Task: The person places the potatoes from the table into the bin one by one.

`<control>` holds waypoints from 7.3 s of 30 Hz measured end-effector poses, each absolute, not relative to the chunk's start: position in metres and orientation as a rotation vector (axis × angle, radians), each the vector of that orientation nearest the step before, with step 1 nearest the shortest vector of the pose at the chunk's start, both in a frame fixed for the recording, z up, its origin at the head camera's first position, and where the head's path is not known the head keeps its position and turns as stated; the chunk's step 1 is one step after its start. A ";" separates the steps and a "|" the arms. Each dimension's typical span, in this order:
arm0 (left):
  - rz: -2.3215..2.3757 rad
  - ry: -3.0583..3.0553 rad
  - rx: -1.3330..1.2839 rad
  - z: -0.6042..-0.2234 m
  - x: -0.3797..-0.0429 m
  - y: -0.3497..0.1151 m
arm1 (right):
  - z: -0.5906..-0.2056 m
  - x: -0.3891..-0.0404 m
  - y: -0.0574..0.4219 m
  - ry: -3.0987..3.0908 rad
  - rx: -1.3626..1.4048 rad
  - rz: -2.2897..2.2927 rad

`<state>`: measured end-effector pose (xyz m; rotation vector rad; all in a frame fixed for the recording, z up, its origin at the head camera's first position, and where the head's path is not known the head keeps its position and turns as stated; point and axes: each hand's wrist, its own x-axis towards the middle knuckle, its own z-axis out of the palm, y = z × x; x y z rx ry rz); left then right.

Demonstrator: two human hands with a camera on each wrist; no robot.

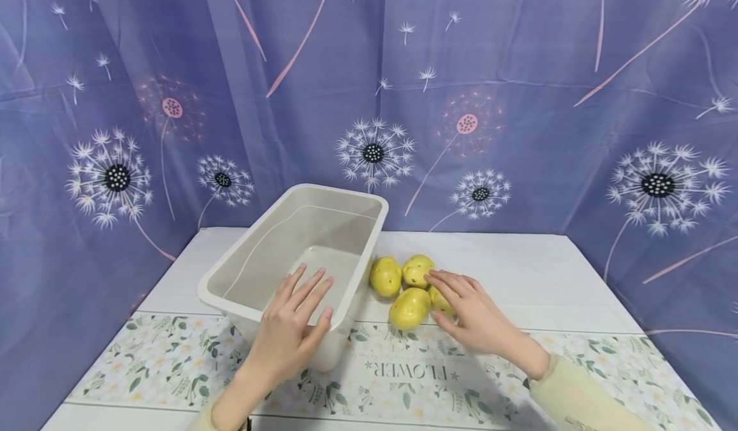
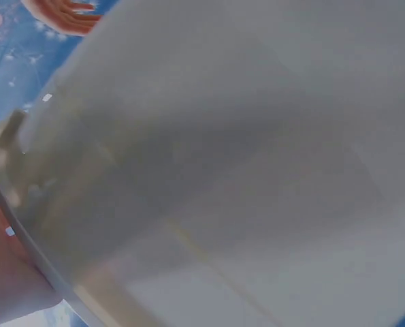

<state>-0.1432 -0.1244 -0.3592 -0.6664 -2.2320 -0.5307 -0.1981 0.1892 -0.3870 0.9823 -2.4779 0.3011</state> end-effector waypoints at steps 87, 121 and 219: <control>-0.445 -2.434 -0.512 -0.356 -0.178 -0.249 | -0.415 -0.229 0.166 -2.595 1.303 0.031; -0.330 -2.494 -0.604 -0.356 -0.176 -0.253 | -0.424 -0.237 0.165 -2.645 1.269 -0.016; -0.317 -2.535 -0.610 -0.354 -0.176 -0.251 | -0.374 -0.228 0.181 -2.379 1.223 -0.021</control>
